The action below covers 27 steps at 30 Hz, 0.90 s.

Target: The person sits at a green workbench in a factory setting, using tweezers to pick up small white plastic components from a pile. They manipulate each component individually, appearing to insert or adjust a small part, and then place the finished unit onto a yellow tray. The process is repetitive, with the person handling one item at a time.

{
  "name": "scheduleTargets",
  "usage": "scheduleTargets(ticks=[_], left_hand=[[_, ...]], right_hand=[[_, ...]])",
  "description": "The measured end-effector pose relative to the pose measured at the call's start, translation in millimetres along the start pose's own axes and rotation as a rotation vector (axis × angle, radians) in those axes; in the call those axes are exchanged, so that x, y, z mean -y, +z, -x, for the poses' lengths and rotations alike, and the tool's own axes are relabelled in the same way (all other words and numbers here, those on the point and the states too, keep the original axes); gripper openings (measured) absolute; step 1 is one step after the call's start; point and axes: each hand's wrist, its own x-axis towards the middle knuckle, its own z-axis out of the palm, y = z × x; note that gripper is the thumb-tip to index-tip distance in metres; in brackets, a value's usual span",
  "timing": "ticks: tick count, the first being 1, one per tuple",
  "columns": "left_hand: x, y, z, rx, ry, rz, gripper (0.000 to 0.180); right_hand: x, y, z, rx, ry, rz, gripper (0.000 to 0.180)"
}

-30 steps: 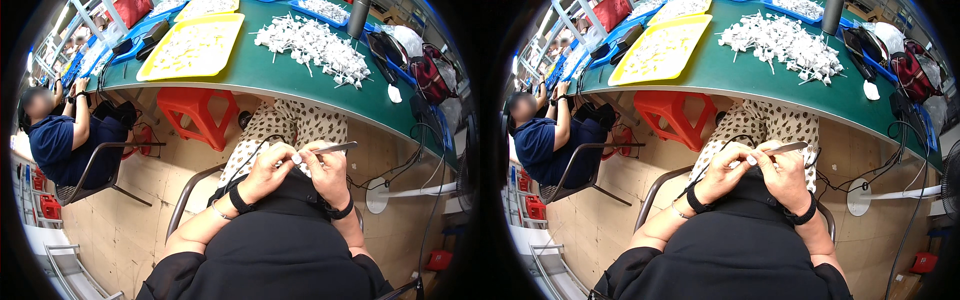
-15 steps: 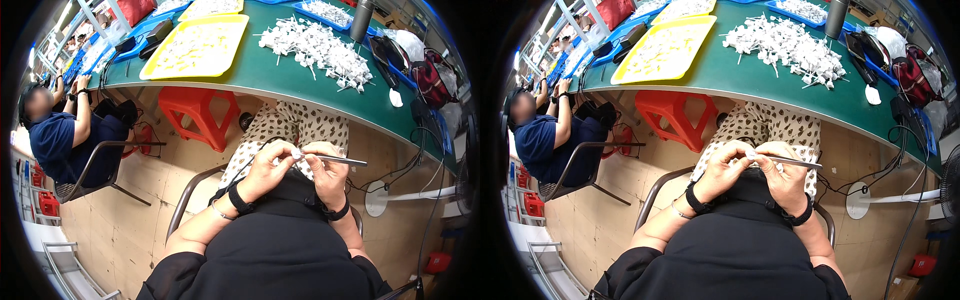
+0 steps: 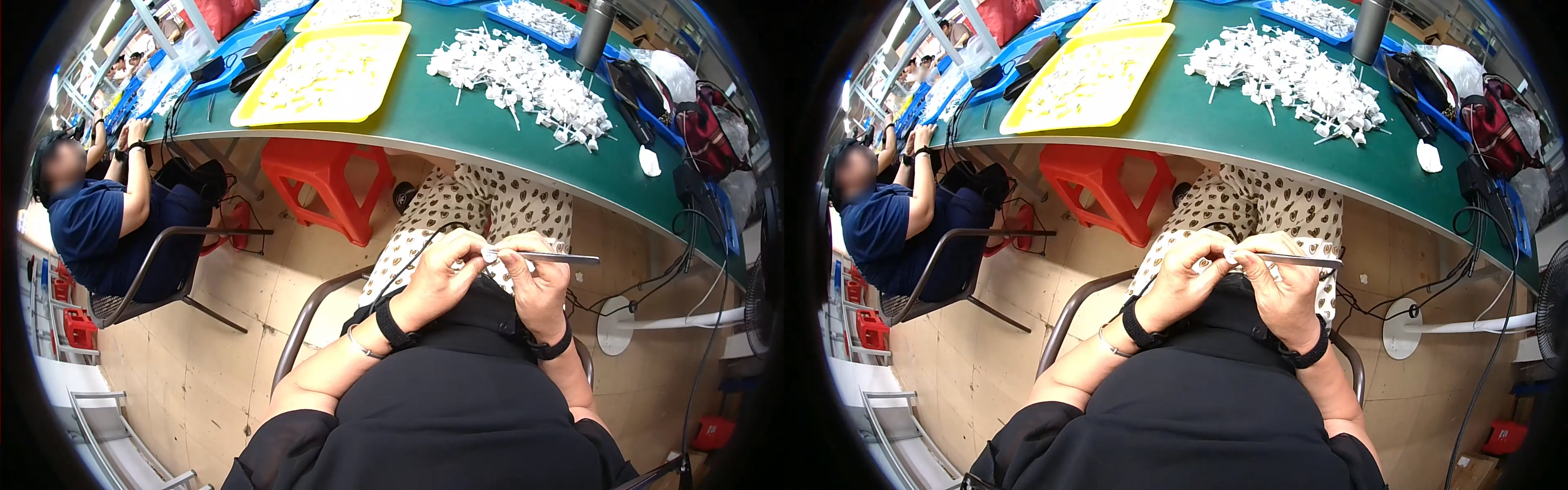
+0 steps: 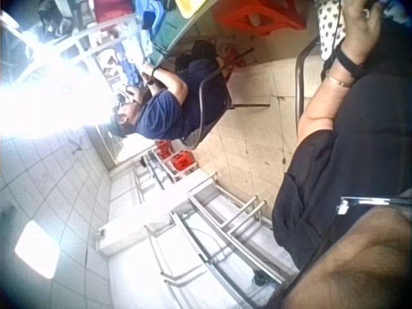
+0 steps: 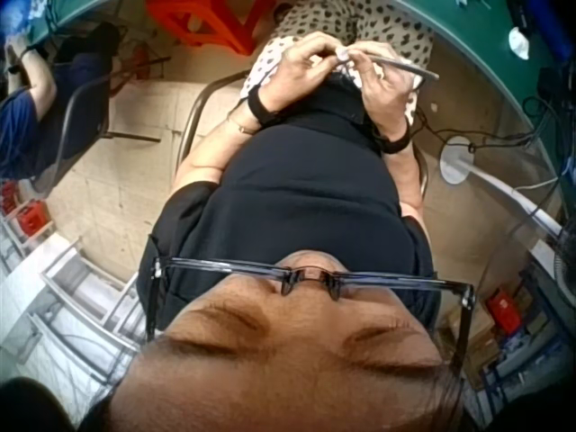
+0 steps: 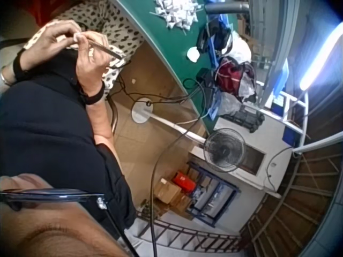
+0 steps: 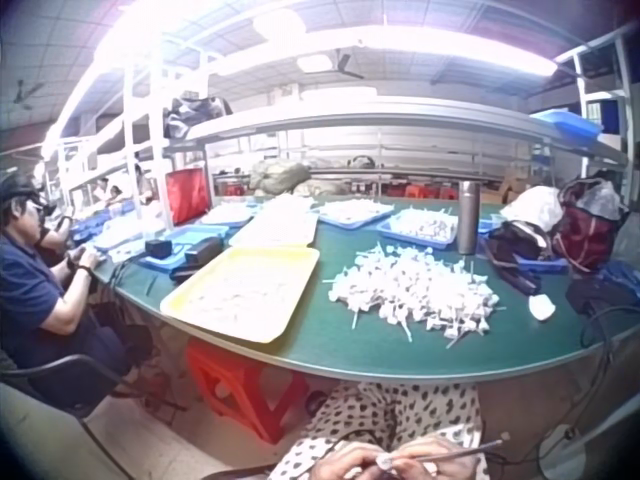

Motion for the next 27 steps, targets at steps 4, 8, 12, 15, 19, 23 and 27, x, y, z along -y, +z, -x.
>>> scheduleTargets(ticks=[4, 8, 12, 15, 19, 23, 27], left_hand=[[1.4, -1.4, 0.5, 0.025, 0.014, -0.032, 0.014], [-2.5, -2.2, -0.7, 0.039, 0.009, -0.039, 0.015], [-2.8, -2.3, -0.9, 0.037, 0.017, -0.033, 0.015], [-2.3, -1.8, 0.1, 0.040, 0.013, -0.038, 0.016], [0.2, -2.1, 0.4, 0.051, 0.013, -0.039, 0.016], [-1.4, -2.3, 0.2, 0.064, 0.001, -0.042, 0.016], [-2.4, -1.9, -0.2, 0.061, 0.010, -0.020, 0.014]], right_hand=[[1.4, 0.7, 1.4, -0.007, 0.058, -0.016, 0.010], [-1.9, 2.9, 3.4, -0.035, 0.074, -0.037, 0.011], [-3.4, 1.2, 5.6, -0.031, 0.133, -0.048, 0.012], [-3.3, 2.6, 5.1, -0.038, 0.132, -0.049, 0.012], [-2.4, 2.2, 4.9, -0.030, 0.121, -0.026, 0.012], [-2.0, 1.7, 5.8, -0.028, 0.169, -0.074, 0.013], [-2.9, 4.0, 9.2, -0.071, 0.276, -0.242, 0.015]])
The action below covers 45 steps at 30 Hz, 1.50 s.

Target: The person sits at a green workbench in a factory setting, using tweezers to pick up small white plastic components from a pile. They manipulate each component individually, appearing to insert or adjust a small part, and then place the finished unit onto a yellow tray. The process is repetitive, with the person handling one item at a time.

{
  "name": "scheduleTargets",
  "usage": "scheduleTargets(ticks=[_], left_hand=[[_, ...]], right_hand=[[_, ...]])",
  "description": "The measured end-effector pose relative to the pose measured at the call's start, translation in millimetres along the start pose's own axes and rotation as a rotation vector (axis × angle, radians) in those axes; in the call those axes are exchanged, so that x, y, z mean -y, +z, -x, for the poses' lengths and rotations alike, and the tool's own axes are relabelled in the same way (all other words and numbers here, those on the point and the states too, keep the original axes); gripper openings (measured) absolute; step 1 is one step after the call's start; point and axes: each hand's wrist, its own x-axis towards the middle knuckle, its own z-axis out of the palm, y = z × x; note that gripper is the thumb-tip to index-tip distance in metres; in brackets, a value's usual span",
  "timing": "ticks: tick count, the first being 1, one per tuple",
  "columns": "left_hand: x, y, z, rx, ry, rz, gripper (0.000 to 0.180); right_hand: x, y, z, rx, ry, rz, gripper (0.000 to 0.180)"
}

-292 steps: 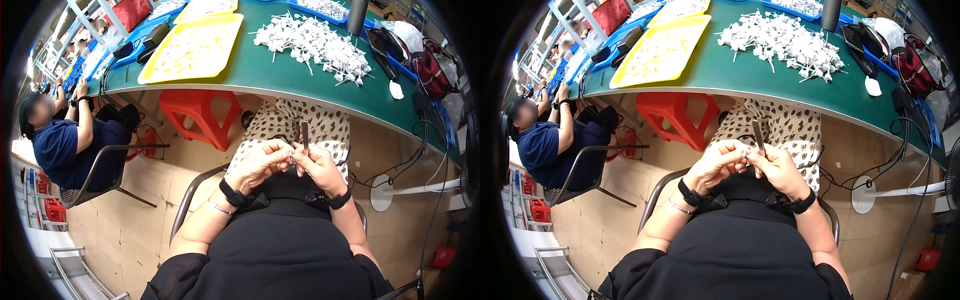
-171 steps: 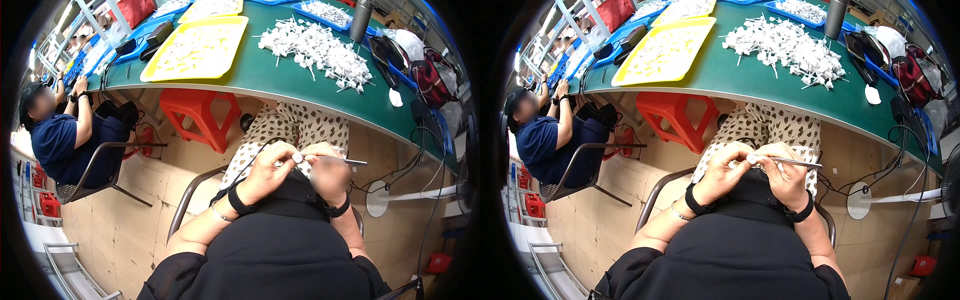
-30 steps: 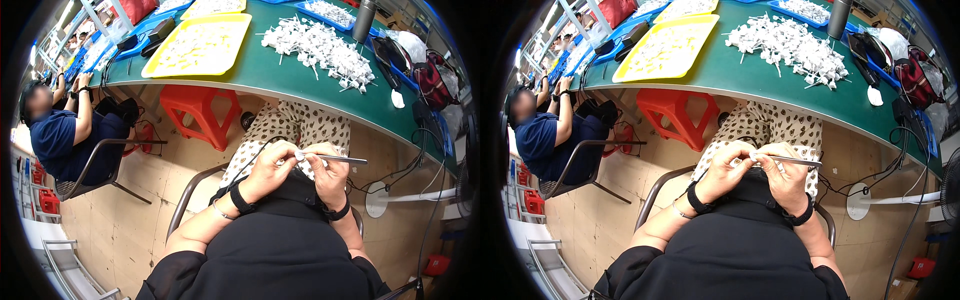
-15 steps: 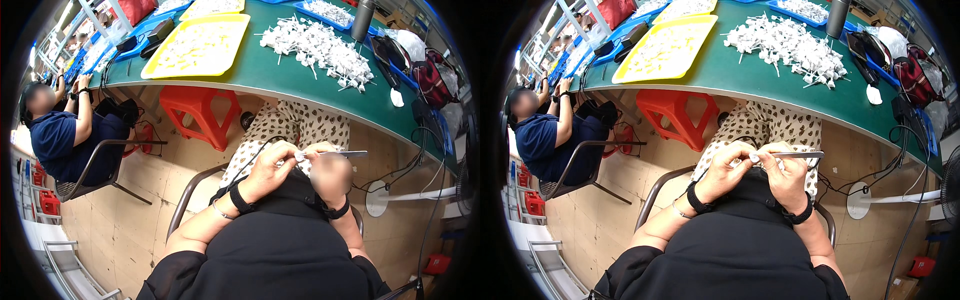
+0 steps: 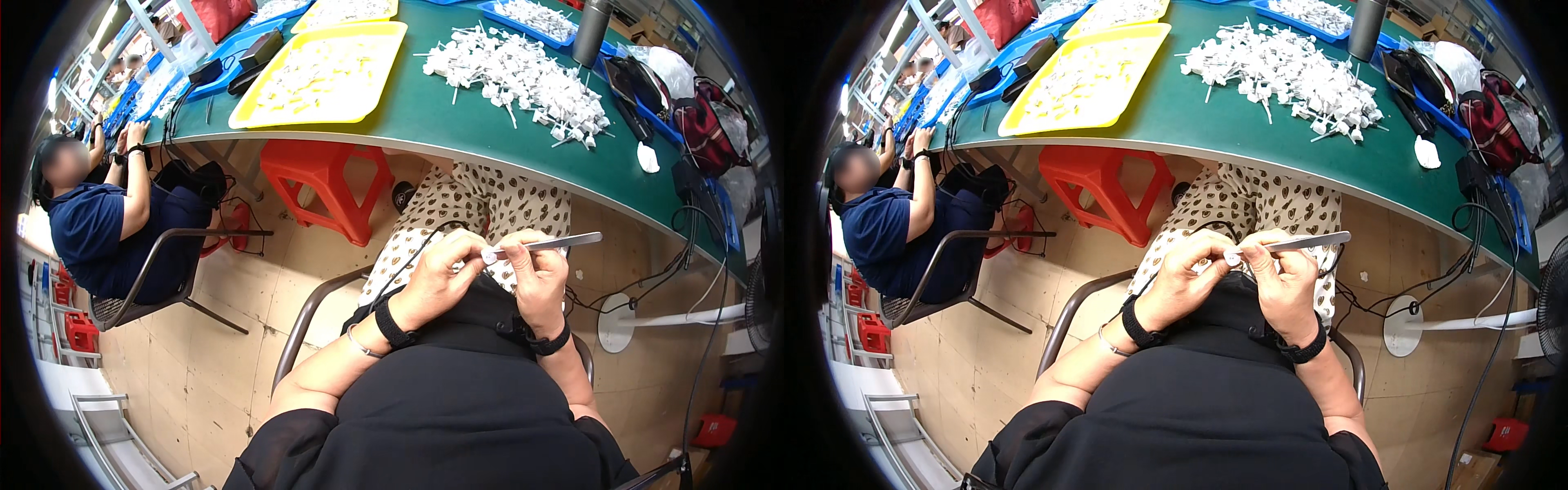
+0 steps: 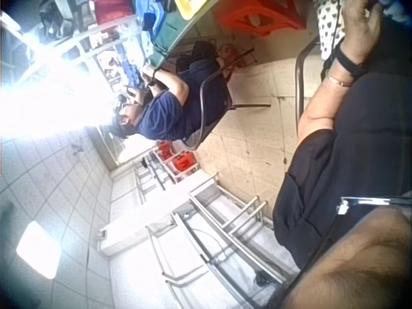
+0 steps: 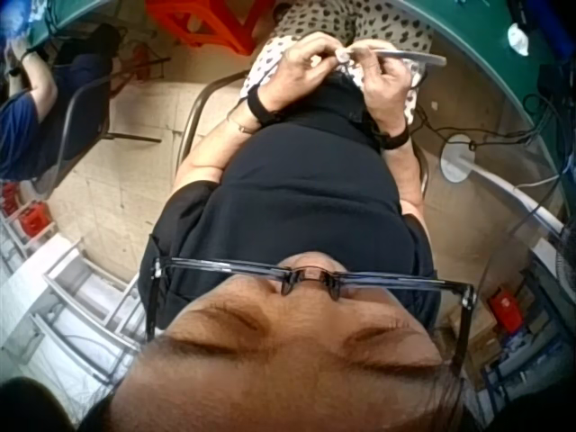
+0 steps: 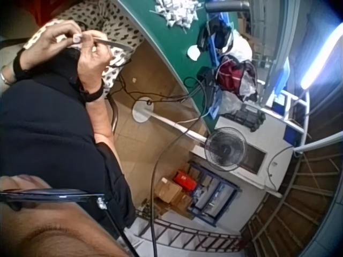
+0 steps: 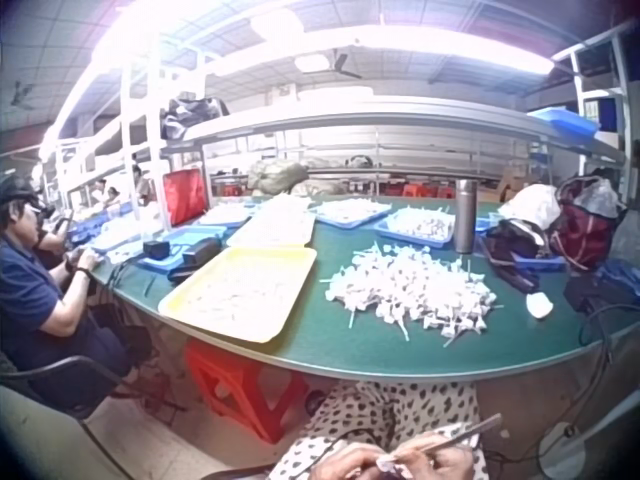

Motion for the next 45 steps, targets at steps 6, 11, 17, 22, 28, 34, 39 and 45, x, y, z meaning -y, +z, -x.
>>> scheduleTargets(ticks=[6, 11, 17, 22, 28, 34, 39, 45], left_hand=[[1, 1, 0, -0.008, -0.012, 0.019, 0.014], [0, 1, 1, -0.014, -0.017, 0.012, 0.014], [-1, 0, 1, -0.008, -0.024, 0.000, 0.015], [-1, 0, 1, 0.002, -0.020, 0.015, 0.016], [3, 0, 3, 0.028, -0.010, -0.007, 0.017], [4, 2, 2, 0.004, 0.009, -0.012, 0.017], [6, 3, 2, 0.001, 0.036, -0.021, 0.016], [4, -3, 0, -0.006, -0.003, 0.006, 0.013]], right_hand=[[1, 0, 0, -0.002, 0.031, 0.012, 0.016], [1, -1, 1, 0.001, 0.045, 0.037, 0.015], [4, -1, 0, 0.002, 0.053, 0.047, 0.015], [1, -1, 1, -0.006, 0.061, 0.043, 0.015], [4, -3, -3, 0.044, -0.065, 0.204, 0.010], [8, -4, -9, 0.098, -0.269, 0.348, 0.005], [10, -4, -11, 0.150, -0.332, 0.395, 0.005], [11, -6, -5, 0.088, -0.029, 0.103, 0.008]])
